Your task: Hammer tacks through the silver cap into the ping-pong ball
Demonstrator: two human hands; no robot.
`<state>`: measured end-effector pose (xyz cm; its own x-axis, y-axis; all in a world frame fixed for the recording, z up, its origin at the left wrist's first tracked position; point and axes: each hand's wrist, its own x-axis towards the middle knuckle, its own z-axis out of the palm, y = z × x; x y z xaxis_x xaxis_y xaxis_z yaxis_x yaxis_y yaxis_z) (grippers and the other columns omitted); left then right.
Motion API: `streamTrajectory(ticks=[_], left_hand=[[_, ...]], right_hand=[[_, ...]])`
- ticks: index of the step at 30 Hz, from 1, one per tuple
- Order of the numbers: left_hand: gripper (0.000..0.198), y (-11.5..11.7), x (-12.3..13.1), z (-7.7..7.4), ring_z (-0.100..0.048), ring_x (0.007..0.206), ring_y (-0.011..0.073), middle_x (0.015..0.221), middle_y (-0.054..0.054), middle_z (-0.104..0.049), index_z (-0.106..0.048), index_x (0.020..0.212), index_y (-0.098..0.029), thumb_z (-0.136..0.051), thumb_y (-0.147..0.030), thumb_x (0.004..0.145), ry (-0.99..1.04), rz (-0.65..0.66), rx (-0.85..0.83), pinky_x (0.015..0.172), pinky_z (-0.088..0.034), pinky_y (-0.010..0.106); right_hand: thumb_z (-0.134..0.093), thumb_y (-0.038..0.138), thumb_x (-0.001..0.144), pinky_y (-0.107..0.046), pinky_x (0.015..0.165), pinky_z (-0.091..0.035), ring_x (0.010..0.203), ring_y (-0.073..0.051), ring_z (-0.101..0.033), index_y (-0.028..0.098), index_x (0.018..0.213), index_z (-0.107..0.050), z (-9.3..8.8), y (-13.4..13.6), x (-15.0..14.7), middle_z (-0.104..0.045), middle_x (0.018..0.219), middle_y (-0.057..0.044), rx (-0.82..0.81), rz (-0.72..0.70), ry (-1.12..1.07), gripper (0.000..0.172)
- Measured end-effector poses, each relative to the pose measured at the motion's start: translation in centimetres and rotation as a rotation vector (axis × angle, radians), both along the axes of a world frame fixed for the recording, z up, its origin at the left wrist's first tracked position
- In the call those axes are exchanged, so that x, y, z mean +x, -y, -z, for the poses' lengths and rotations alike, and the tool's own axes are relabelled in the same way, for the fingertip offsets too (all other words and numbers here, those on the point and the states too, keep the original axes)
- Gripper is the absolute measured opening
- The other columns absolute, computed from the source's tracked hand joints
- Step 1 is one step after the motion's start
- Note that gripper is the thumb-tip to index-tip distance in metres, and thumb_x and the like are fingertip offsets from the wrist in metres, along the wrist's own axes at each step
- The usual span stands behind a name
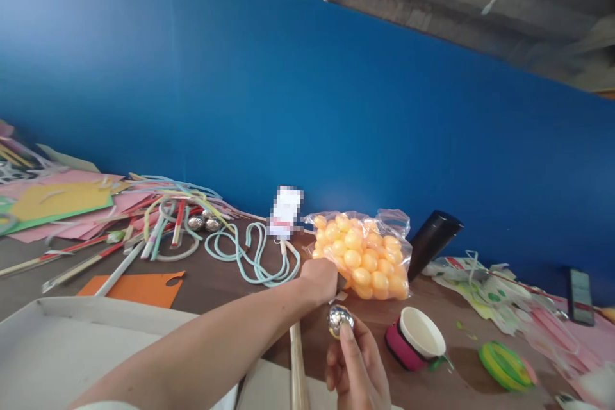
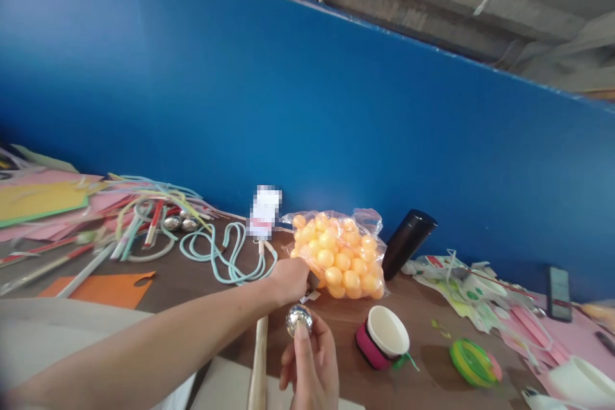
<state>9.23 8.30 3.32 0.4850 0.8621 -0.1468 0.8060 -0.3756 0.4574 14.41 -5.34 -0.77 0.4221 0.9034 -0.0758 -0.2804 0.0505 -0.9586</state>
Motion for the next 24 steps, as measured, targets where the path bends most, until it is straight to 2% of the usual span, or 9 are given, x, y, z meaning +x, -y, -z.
streamTrajectory(ticks=[4,9,12,16,21,24], left_hand=[[0.029,0.1,1.4,-0.5,-0.056,0.096,0.0198,0.110,0.007,-0.057,-0.054,0.108,-0.015,-0.052,-0.031,0.084,-0.141,0.049,-0.021,0.081,-0.047,0.041],[0.024,0.1,1.2,-0.7,-0.056,0.097,0.0202,0.106,0.006,-0.059,-0.059,0.100,-0.015,-0.055,-0.031,0.082,-0.204,0.087,-0.033,0.082,-0.046,0.040],[0.026,0.1,0.6,-0.7,-0.057,0.094,0.0193,0.107,0.007,-0.058,-0.057,0.104,-0.016,-0.054,-0.030,0.083,-0.196,0.083,-0.036,0.079,-0.048,0.038],[0.027,0.0,-0.2,-0.4,-0.058,0.094,0.0200,0.105,0.008,-0.059,-0.057,0.104,-0.014,-0.053,-0.030,0.083,-0.122,0.033,0.000,0.080,-0.047,0.040],[0.019,0.2,-1.5,-0.1,-0.060,0.094,0.0314,0.094,0.018,-0.065,-0.065,0.086,-0.010,-0.050,-0.019,0.078,0.079,-0.042,0.079,0.078,-0.044,0.042],[0.019,0.6,-2.5,0.0,-0.062,0.090,0.0307,0.090,0.017,-0.067,-0.065,0.080,-0.012,-0.049,-0.020,0.074,0.223,-0.066,0.072,0.076,-0.045,0.039]], right_hand=[[-0.066,0.051,0.069,-0.014,0.030,-0.028,0.032,-0.007,-0.040,0.018,0.102,-0.050,0.2,0.0,0.3,-0.052,0.043,0.006,-0.011,-0.019,0.006,0.050],[-0.066,0.055,0.066,-0.014,0.031,-0.018,0.027,-0.006,-0.039,0.019,0.103,-0.050,0.2,0.0,0.9,-0.051,0.040,0.006,-0.057,-0.019,0.012,0.053],[-0.067,0.055,0.066,-0.015,0.031,-0.018,0.027,-0.006,-0.039,0.020,0.102,-0.050,0.0,0.0,1.0,-0.052,0.041,0.006,-0.053,-0.017,0.006,0.054],[-0.068,0.052,0.067,-0.015,0.031,-0.021,0.028,-0.007,-0.039,0.019,0.103,-0.050,-0.4,0.1,0.9,-0.052,0.042,0.006,-0.021,-0.037,-0.016,0.051],[-0.067,0.051,0.068,-0.015,0.032,-0.022,0.028,-0.007,-0.040,0.019,0.104,-0.049,-0.7,0.2,0.8,-0.052,0.043,0.006,-0.039,-0.042,-0.012,0.052],[-0.068,0.054,0.065,-0.015,0.031,-0.023,0.028,-0.007,-0.040,0.019,0.103,-0.050,-0.8,0.2,0.8,-0.053,0.042,0.006,-0.068,-0.038,0.002,0.055]])
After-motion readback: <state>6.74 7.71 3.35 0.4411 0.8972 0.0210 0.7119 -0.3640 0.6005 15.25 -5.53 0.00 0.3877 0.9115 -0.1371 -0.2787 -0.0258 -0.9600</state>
